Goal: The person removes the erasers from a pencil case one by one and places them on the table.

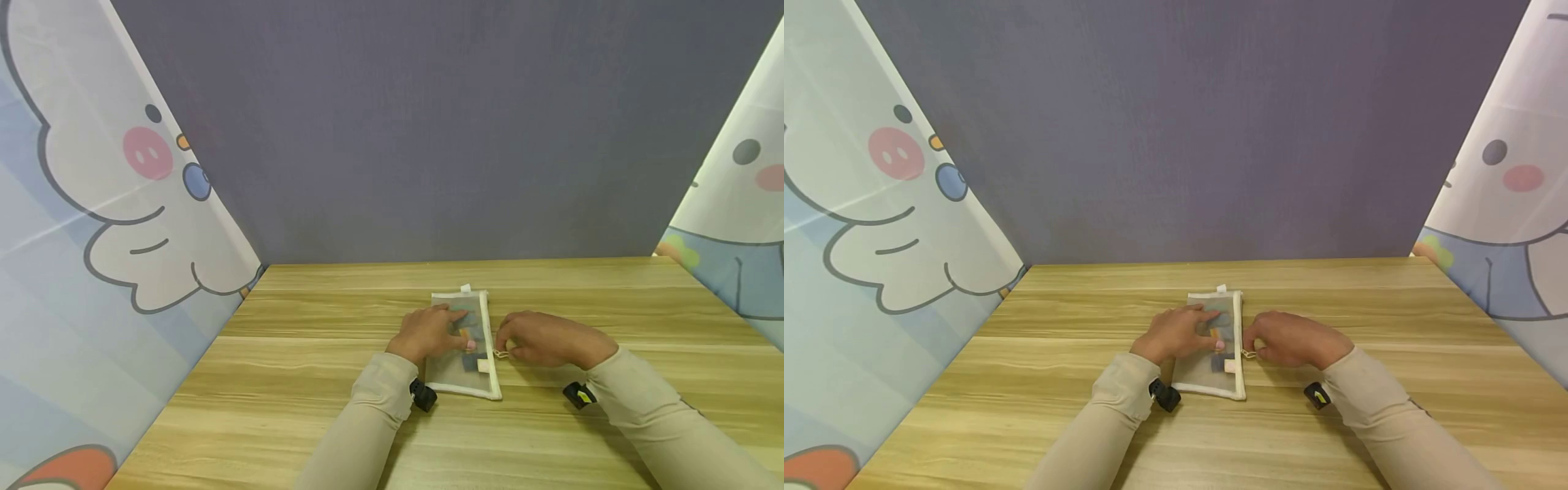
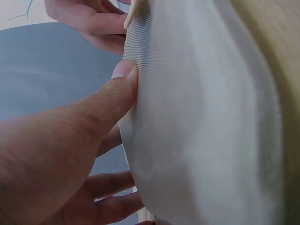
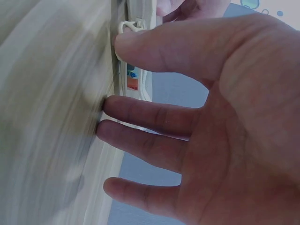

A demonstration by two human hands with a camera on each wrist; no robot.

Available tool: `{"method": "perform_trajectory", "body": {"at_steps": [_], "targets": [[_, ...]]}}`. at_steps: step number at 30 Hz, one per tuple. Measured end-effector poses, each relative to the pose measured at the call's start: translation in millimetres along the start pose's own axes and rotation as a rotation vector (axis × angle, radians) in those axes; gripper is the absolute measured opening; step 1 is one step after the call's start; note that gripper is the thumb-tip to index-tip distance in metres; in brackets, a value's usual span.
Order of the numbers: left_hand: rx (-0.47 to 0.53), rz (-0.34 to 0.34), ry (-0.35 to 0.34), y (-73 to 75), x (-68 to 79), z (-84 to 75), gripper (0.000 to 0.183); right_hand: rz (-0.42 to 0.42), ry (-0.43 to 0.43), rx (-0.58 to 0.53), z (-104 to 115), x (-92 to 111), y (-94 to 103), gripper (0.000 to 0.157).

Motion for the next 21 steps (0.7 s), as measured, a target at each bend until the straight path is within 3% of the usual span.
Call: {"method": "perform_trajectory", "body": {"at_steps": [11,21], "targets": [[-0.009,0.007,0.010,0.7,-1.2,0.5,0.075,0.050,-0.032,-0.028,5.1,1.1,1.2,0.022],[-0.015,0.009,0.008,0.5,-0.8,0.7,0.076,0.064,-0.009,-0.015,9.0,0.0,0.8,0.026]]}}
Point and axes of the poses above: each hand's wrist, its own x-axis away from the middle knuckle, its own y-axis out of the back of the hand, z = x × y, the point moved 5 cm from there along -x, towards the middle knuckle, and after that the axes turned 2 degrees about z, right-handed, at the moved point
